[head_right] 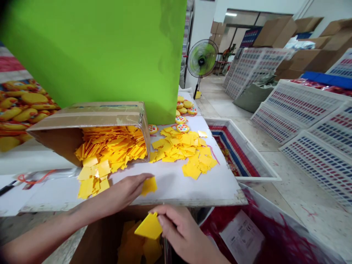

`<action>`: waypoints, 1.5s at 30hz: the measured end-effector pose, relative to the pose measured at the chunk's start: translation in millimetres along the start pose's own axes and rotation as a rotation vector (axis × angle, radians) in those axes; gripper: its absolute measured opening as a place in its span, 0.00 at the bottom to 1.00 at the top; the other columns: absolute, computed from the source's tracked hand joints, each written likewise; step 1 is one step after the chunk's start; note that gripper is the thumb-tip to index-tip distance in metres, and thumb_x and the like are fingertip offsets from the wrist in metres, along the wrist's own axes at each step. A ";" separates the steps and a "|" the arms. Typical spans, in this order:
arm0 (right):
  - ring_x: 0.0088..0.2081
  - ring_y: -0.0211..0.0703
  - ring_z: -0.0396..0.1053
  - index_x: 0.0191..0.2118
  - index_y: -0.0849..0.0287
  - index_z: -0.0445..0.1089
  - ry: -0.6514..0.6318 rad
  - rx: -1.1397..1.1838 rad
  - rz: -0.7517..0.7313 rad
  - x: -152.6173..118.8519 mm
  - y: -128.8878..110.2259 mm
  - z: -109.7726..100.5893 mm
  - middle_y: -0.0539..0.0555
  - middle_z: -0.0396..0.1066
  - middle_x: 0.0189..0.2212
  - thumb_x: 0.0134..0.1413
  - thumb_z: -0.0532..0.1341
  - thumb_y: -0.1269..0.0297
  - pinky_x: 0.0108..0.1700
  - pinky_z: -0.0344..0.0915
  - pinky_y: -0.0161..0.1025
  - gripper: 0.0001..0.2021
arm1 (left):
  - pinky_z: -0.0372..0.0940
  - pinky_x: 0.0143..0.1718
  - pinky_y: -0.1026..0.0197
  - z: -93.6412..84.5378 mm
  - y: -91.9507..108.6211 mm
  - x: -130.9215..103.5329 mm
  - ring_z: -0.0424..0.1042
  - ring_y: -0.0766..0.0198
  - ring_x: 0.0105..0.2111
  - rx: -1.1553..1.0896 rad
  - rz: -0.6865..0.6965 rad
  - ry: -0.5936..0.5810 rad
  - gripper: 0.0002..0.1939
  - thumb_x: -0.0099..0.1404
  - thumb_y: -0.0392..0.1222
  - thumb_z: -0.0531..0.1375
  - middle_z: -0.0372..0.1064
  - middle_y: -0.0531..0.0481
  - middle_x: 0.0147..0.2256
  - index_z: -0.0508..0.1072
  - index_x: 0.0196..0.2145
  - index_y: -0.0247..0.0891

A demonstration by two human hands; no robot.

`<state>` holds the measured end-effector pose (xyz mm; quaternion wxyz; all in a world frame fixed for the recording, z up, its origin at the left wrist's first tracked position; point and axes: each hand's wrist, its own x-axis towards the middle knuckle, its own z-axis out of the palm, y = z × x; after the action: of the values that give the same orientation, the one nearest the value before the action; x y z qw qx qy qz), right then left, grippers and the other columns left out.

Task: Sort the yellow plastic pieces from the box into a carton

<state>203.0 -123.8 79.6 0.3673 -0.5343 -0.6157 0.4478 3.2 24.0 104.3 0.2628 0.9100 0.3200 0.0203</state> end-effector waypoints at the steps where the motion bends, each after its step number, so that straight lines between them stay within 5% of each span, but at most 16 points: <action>1: 0.44 0.40 0.71 0.51 0.48 0.69 -0.031 -0.074 -0.013 -3.4 -3.5 1.2 0.51 0.73 0.45 0.66 0.52 0.61 0.46 0.68 0.34 0.13 | 0.65 0.50 0.61 -10.3 6.6 -15.1 0.71 0.60 0.50 -0.111 -0.007 -0.061 0.22 0.70 0.37 0.47 0.69 0.47 0.53 0.62 0.60 0.44; 5: 0.47 0.39 0.71 0.53 0.46 0.68 -0.232 -0.229 -0.192 -4.8 -21.9 -1.0 0.51 0.74 0.46 0.65 0.54 0.63 0.50 0.65 0.31 0.14 | 0.65 0.44 0.66 -37.5 27.6 -56.5 0.73 0.62 0.44 -0.376 0.041 -0.317 0.18 0.70 0.40 0.50 0.74 0.52 0.47 0.70 0.54 0.48; 8: 0.46 0.38 0.72 0.55 0.51 0.68 -0.380 -0.188 -0.387 7.8 -31.2 -7.9 0.53 0.75 0.44 0.64 0.56 0.59 0.49 0.65 0.30 0.15 | 0.65 0.39 0.68 -39.9 29.1 -52.6 0.74 0.63 0.39 -0.364 0.171 -0.451 0.14 0.69 0.40 0.52 0.76 0.52 0.41 0.74 0.47 0.46; 11: 0.48 0.40 0.70 0.53 0.54 0.69 -0.209 -0.281 -0.400 38.2 -17.7 -17.4 0.54 0.74 0.45 0.64 0.55 0.61 0.51 0.65 0.35 0.14 | 0.65 0.39 0.64 -23.2 13.7 -19.0 0.75 0.60 0.38 -0.045 0.110 -0.207 0.14 0.69 0.37 0.50 0.76 0.47 0.38 0.75 0.42 0.40; 15: 0.58 0.53 0.60 0.53 0.58 0.69 0.178 -0.768 -0.385 109.6 28.7 -27.5 0.57 0.70 0.52 0.62 0.53 0.70 0.61 0.54 0.55 0.16 | 0.68 0.33 0.54 19.3 -16.7 46.2 0.76 0.52 0.30 0.461 -0.076 0.089 0.18 0.64 0.27 0.49 0.75 0.33 0.32 0.71 0.49 0.27; 18: 0.65 0.62 0.48 0.56 0.60 0.66 0.198 -1.059 -0.326 161.2 57.5 -26.9 0.59 0.63 0.60 0.55 0.57 0.75 0.63 0.42 0.66 0.22 | 0.69 0.29 0.52 45.0 -33.5 84.2 0.76 0.50 0.27 0.544 -0.126 0.220 0.18 0.64 0.28 0.52 0.74 0.32 0.28 0.69 0.51 0.22; 22: 0.64 0.60 0.51 0.58 0.61 0.63 0.188 -1.182 -0.381 188.0 76.4 -19.0 0.60 0.68 0.55 0.58 0.54 0.76 0.64 0.41 0.67 0.22 | 0.69 0.27 0.49 56.6 -45.1 102.0 0.76 0.47 0.29 0.571 -0.126 0.246 0.14 0.63 0.26 0.49 0.73 0.28 0.29 0.73 0.41 0.20; 27: 0.64 0.55 0.53 0.53 0.58 0.69 0.186 -1.183 -0.452 165.9 92.4 -20.2 0.57 0.69 0.55 0.62 0.54 0.73 0.65 0.39 0.63 0.16 | 0.70 0.29 0.50 57.1 -43.5 87.9 0.77 0.48 0.30 0.561 -0.059 0.235 0.16 0.62 0.24 0.48 0.74 0.29 0.29 0.72 0.42 0.21; 31: 0.62 0.51 0.57 0.52 0.52 0.71 0.303 -1.034 -0.479 144.9 98.4 -30.3 0.53 0.71 0.53 0.62 0.56 0.70 0.65 0.42 0.63 0.15 | 0.69 0.28 0.57 48.4 -35.7 71.7 0.76 0.53 0.27 0.530 0.002 0.211 0.16 0.63 0.27 0.49 0.74 0.35 0.28 0.71 0.44 0.26; 38: 0.47 0.47 0.73 0.48 0.55 0.74 0.509 -0.214 -0.240 109.5 69.6 -30.8 0.55 0.76 0.44 0.62 0.55 0.60 0.51 0.68 0.48 0.14 | 0.64 0.36 0.63 -2.7 -15.3 27.1 0.74 0.60 0.34 0.169 -0.105 0.331 0.16 0.70 0.41 0.47 0.76 0.45 0.35 0.74 0.38 0.38; 41: 0.43 0.45 0.74 0.48 0.55 0.74 0.376 -0.015 -0.125 75.2 40.9 -21.5 0.54 0.76 0.44 0.61 0.57 0.58 0.45 0.70 0.41 0.14 | 0.61 0.30 0.67 -25.9 -3.8 -8.9 0.71 0.65 0.29 -0.079 -0.131 0.139 0.17 0.70 0.45 0.48 0.74 0.51 0.30 0.74 0.34 0.38; 45: 0.42 0.40 0.73 0.52 0.50 0.72 -0.049 0.006 -0.207 35.2 4.2 -13.3 0.51 0.76 0.43 0.63 0.56 0.61 0.45 0.68 0.36 0.14 | 0.55 0.23 0.69 -45.7 8.7 -45.7 0.66 0.69 0.23 -0.242 -0.057 -0.280 0.17 0.70 0.47 0.49 0.71 0.55 0.25 0.75 0.33 0.38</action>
<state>211.1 -86.8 79.0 0.3980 -0.4558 -0.6750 0.4222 -37.5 12.4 153.9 0.4129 0.8561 0.3014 -0.0755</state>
